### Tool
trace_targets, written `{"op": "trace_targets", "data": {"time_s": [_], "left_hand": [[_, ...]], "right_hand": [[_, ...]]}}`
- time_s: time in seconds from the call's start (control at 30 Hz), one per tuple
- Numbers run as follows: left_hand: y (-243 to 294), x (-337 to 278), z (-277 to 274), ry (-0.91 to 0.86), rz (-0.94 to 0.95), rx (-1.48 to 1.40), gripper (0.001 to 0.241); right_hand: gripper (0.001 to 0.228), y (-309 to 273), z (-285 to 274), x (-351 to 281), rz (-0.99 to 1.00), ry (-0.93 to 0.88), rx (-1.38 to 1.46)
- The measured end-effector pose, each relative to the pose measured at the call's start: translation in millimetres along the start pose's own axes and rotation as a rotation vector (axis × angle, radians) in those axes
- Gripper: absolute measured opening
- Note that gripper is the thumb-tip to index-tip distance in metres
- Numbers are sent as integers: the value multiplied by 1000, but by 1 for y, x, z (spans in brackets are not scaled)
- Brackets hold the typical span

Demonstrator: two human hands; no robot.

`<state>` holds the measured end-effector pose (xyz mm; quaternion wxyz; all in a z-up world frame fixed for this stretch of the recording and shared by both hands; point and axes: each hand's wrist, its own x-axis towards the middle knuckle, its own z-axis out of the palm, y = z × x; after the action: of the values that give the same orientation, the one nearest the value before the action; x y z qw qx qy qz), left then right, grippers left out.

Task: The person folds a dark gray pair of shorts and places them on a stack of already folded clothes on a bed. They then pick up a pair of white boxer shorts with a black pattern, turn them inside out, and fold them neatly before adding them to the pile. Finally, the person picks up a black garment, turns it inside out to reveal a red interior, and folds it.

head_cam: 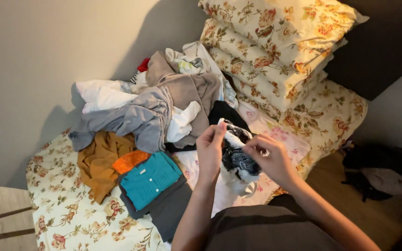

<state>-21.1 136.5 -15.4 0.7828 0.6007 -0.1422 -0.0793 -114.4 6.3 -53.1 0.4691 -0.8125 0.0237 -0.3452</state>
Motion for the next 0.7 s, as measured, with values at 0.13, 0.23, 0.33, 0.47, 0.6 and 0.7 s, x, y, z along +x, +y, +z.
{"op": "trace_targets", "data": {"time_s": [0.13,0.23,0.33,0.47,0.6,0.7], "left_hand": [[9,-10,-2,23,-65,-32,35],[-5,-8,-7,-2,-79,-109,29],[-25,-2,-18,-49,-66,-108,26],[-33,-17,-21,-126,78,5,26],[-21,-42,-8,-222,206,333,72],[-29,-38,-12,-177,257,412,21]], "right_hand": [[7,-17,-1,11,69,-55,39],[20,-9,7,10,16,-135,-4],[20,-4,8,13,56,-69,-13],[16,-25,-1,22,182,-22,235],[10,-37,-7,27,362,77,527],[10,-56,-10,30,366,153,565]]}}
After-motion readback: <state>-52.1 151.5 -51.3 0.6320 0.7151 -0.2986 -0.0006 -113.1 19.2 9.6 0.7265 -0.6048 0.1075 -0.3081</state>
